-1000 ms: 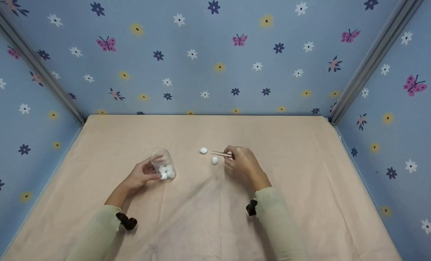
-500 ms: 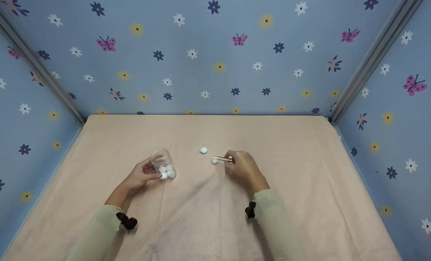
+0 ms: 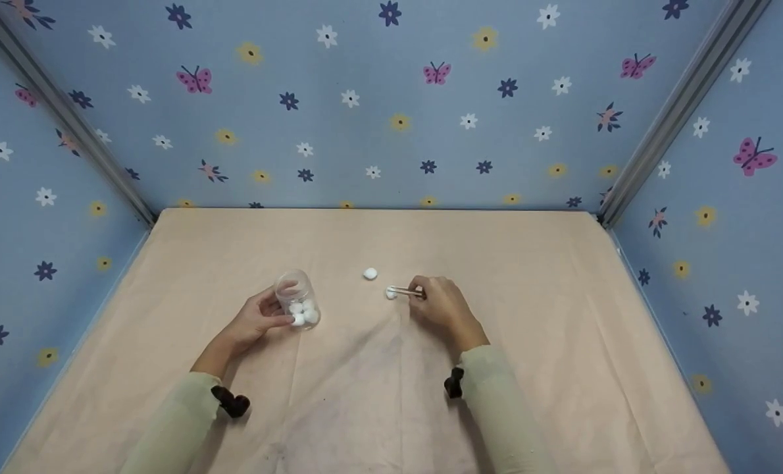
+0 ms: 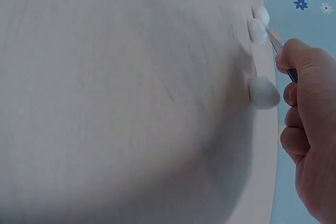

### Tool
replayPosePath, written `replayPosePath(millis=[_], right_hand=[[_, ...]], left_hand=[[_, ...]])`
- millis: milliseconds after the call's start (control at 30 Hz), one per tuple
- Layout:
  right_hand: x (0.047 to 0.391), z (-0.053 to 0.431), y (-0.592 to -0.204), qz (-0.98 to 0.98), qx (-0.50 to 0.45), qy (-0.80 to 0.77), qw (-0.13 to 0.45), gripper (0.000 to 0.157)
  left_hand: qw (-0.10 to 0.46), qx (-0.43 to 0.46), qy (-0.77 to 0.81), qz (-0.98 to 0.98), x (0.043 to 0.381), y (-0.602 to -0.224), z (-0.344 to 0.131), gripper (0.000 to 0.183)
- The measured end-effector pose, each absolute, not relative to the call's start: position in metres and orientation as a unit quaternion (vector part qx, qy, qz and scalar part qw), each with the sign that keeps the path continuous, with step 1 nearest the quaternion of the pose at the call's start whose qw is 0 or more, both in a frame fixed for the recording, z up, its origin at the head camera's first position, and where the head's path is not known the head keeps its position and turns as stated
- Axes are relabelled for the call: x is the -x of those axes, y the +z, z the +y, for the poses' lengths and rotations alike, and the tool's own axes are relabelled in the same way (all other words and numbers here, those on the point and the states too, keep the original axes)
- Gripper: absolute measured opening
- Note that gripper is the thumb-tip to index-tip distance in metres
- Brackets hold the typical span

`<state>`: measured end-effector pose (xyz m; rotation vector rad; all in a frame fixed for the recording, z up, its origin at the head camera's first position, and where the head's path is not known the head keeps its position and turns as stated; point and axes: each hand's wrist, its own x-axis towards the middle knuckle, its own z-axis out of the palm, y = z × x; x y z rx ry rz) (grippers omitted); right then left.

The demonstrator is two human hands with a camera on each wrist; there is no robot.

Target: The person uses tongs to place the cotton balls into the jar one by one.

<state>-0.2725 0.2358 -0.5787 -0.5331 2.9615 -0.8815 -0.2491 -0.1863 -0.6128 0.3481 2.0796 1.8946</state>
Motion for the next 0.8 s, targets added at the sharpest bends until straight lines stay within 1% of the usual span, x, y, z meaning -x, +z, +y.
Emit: replayPosePath(millis=[600, 800], right_hand=[[0.2722, 0.2352, -0.5792, 0.939, 0.167, -0.299, 0.014, 0.010], [0.2724, 0.2353, -0.5804, 0.939, 0.164, -0.303, 0.014, 0.011]], left_hand=[[0.152, -0.108, 0.655, 0.732, 0.2516, -0.6148, -0.1849, 0.084], [0.151, -0.123, 0.658, 0.727, 0.2516, -0.6148, -0.1863, 0.083]])
